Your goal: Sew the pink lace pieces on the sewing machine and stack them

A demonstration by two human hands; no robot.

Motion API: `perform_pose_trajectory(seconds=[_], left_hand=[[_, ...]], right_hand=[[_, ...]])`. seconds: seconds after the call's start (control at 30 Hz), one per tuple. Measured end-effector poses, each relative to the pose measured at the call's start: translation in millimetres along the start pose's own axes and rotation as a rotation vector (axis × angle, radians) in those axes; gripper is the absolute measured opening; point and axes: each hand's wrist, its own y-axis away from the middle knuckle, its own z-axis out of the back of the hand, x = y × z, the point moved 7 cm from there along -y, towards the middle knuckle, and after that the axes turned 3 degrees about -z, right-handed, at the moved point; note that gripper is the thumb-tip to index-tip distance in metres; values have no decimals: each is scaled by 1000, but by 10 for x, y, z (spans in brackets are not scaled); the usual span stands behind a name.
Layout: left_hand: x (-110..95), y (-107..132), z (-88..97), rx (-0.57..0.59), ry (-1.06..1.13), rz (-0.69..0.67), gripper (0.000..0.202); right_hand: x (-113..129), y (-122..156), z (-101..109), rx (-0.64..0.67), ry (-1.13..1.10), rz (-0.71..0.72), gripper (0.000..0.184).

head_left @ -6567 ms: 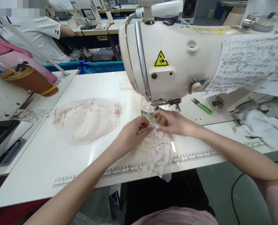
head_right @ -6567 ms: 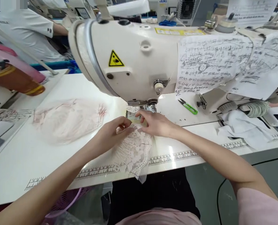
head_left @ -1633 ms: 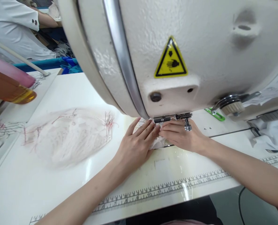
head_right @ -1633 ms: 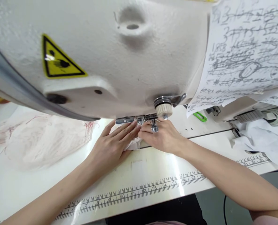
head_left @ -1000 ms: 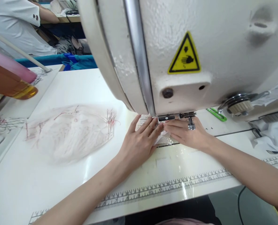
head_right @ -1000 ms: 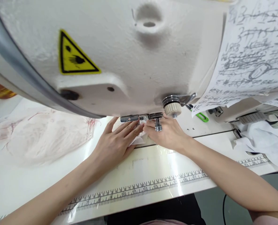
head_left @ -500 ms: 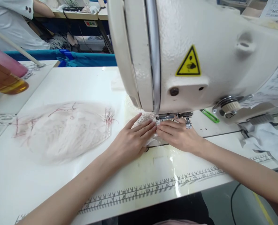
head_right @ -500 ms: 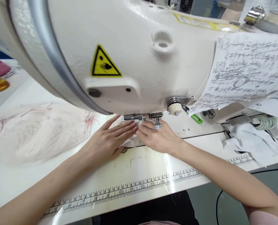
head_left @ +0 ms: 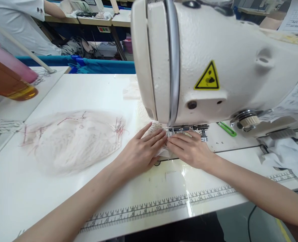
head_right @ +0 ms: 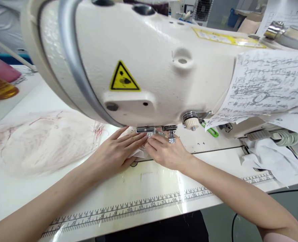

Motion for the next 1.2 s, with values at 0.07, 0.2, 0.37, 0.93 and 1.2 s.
perform_pose_trajectory(seconds=[0.07,0.2,0.37,0.93,1.2], left_hand=[[-4,2,-6,-10,-18,5,43],[-25,-10,-17,-29,-69,12,43],[-63,-34,-10,-59,-118,22,42],[-145,-62,-4,-71,-231,90,41],[-162,-41,-15,-79,-226,100,38]], right_hand=[[-13,9,19,-21,-6,-20,16],[-36,22,27,-22,-22,-41,17],[-81,45,-36,24,-85,-66,24],[-205,61,-28,58,-35,-96,20],[-235,39,13,27,8,-95,23]])
